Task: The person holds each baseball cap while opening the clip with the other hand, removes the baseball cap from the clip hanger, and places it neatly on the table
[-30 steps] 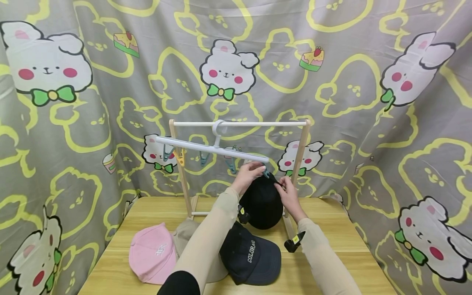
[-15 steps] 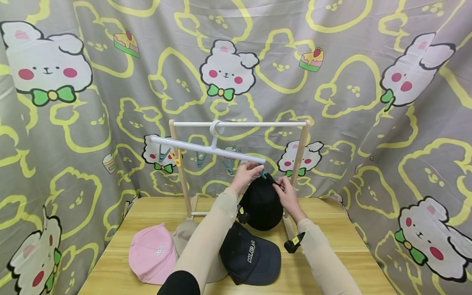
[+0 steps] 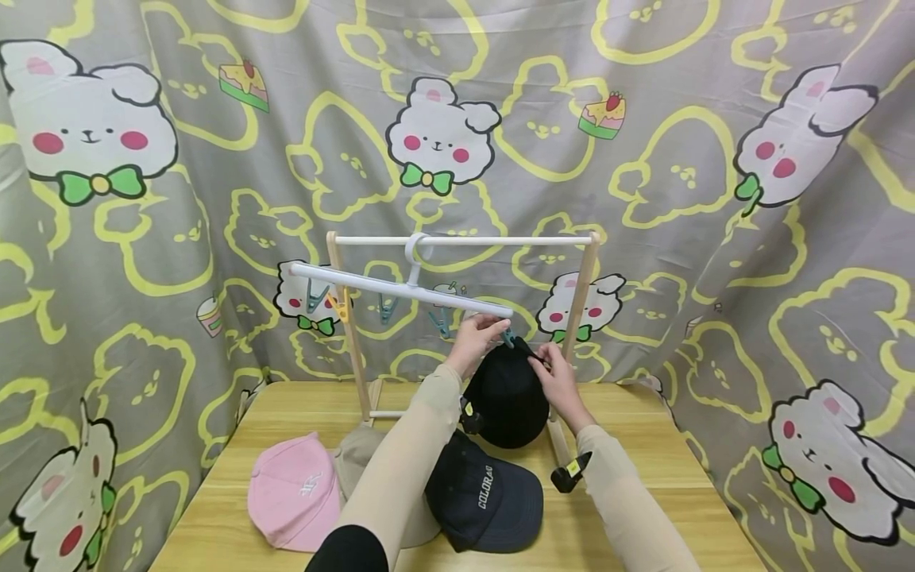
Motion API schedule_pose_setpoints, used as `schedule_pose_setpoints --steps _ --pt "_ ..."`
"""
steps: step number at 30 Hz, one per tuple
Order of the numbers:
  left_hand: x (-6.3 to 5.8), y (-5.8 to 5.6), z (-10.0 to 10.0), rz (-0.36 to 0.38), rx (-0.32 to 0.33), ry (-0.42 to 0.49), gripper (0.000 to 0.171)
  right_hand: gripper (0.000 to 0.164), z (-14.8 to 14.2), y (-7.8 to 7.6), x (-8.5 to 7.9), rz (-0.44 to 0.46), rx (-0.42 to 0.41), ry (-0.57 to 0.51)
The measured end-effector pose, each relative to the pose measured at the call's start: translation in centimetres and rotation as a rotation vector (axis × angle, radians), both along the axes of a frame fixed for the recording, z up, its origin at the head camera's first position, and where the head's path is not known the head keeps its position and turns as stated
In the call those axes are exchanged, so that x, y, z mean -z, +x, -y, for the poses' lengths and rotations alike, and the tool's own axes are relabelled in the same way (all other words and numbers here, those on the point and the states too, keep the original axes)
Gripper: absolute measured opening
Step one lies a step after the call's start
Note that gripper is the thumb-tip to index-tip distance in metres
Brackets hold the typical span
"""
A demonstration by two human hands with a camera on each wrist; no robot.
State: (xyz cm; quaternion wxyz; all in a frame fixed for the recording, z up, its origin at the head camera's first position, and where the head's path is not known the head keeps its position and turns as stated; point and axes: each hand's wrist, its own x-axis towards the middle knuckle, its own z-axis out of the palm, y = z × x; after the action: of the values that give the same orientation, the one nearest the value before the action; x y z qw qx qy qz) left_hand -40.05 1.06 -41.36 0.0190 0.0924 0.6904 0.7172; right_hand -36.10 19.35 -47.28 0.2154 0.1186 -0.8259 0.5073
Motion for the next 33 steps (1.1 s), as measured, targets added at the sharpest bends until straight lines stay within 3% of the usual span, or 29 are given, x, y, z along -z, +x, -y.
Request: schedule_pose_setpoints --steps 12,24,29,33 --pt "0.2 -0.1 0.1 -0.005 -0.024 -0.006 0.038 0.013 -0.2 0.2 0.1 -0.013 0.017 -0.013" --pt "-0.1 0.0 0.4 0.023 -0.003 0.006 0.038 0.015 -0.4 0.5 0.2 -0.026 0.0 -0.007" --pt "-1.8 1.7 0.9 0.025 0.011 -0.037 0.037 0.014 -0.2 1.8 -1.4 -0.035 -0.026 -0.008" --pt "-2.3 2.4 1.1 0.019 0.01 -0.038 0.035 0.015 -0.8 1.0 -0.5 -0.045 -0.013 0.023"
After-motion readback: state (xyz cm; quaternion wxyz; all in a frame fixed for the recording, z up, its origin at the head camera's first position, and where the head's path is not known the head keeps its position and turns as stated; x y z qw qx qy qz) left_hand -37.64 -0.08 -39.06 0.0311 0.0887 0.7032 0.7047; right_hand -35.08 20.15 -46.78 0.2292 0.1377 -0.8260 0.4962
